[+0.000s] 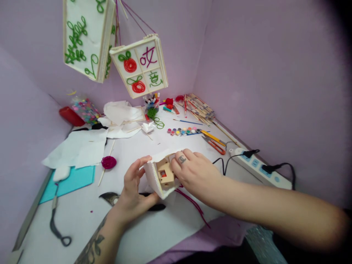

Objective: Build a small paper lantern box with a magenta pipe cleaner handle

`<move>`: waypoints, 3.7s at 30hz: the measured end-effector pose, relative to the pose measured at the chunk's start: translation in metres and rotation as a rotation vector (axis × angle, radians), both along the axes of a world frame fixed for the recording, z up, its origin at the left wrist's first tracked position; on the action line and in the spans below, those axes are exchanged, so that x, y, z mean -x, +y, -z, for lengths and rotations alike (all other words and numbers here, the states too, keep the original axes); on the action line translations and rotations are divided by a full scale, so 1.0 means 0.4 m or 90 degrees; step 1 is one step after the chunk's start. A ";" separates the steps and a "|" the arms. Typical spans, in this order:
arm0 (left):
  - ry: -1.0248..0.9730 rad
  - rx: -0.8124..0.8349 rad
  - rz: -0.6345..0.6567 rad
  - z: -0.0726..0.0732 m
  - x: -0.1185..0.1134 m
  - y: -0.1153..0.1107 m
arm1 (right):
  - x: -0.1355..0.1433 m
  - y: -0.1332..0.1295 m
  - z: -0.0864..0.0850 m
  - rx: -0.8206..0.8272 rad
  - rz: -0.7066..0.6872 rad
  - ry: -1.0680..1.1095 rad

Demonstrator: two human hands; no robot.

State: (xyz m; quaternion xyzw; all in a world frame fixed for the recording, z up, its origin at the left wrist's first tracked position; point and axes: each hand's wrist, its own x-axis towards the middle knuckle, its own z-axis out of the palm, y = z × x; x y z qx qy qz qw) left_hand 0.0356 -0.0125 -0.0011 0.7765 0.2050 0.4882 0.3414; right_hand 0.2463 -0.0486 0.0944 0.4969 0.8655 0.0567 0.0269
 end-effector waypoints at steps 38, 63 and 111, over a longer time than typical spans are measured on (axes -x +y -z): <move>-0.011 -0.006 -0.007 0.004 -0.002 0.001 | -0.007 0.003 0.008 -0.004 -0.007 0.027; 0.020 -0.022 -0.050 -0.011 0.009 0.009 | -0.087 0.013 -0.007 0.286 0.054 0.411; -0.001 0.328 -0.111 0.020 0.009 0.057 | -0.083 0.103 0.009 0.357 0.145 0.455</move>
